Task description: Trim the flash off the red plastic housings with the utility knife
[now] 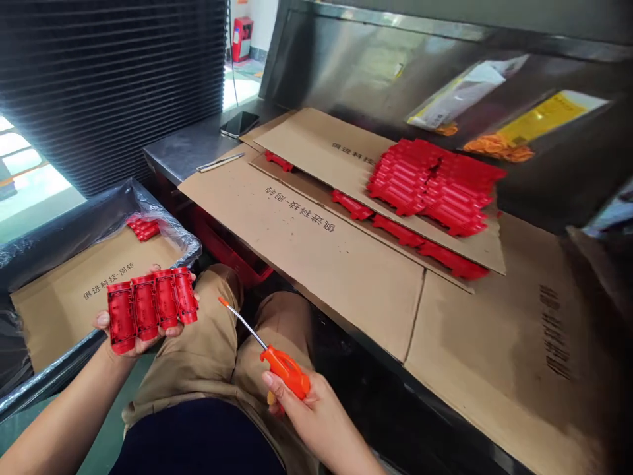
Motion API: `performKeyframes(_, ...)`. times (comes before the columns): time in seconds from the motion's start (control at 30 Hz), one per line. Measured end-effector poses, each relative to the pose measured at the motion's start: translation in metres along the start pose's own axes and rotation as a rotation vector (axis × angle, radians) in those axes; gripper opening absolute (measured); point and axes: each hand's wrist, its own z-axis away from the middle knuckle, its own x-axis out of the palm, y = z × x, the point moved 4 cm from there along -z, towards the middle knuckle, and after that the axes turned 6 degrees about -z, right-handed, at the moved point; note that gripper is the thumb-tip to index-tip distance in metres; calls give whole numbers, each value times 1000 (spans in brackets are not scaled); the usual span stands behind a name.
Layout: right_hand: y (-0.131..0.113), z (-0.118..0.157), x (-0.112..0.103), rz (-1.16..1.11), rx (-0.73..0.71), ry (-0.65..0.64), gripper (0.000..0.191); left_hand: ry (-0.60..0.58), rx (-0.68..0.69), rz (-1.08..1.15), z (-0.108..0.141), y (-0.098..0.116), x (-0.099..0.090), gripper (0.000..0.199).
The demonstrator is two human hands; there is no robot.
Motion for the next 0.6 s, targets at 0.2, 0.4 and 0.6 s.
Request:
performKeyframes(0.2,79,-55,42,-194,182,6,70,8,29,24,-5,-13,8,93)
performKeyframes(0.4,93,-66,41,-202,223,-27,73,39,40,5,-15,-10,24,100)
performKeyframes(0.6,100,-68,42,-233,251,-21,77,-39,61,-15,-8,-12,17,102)
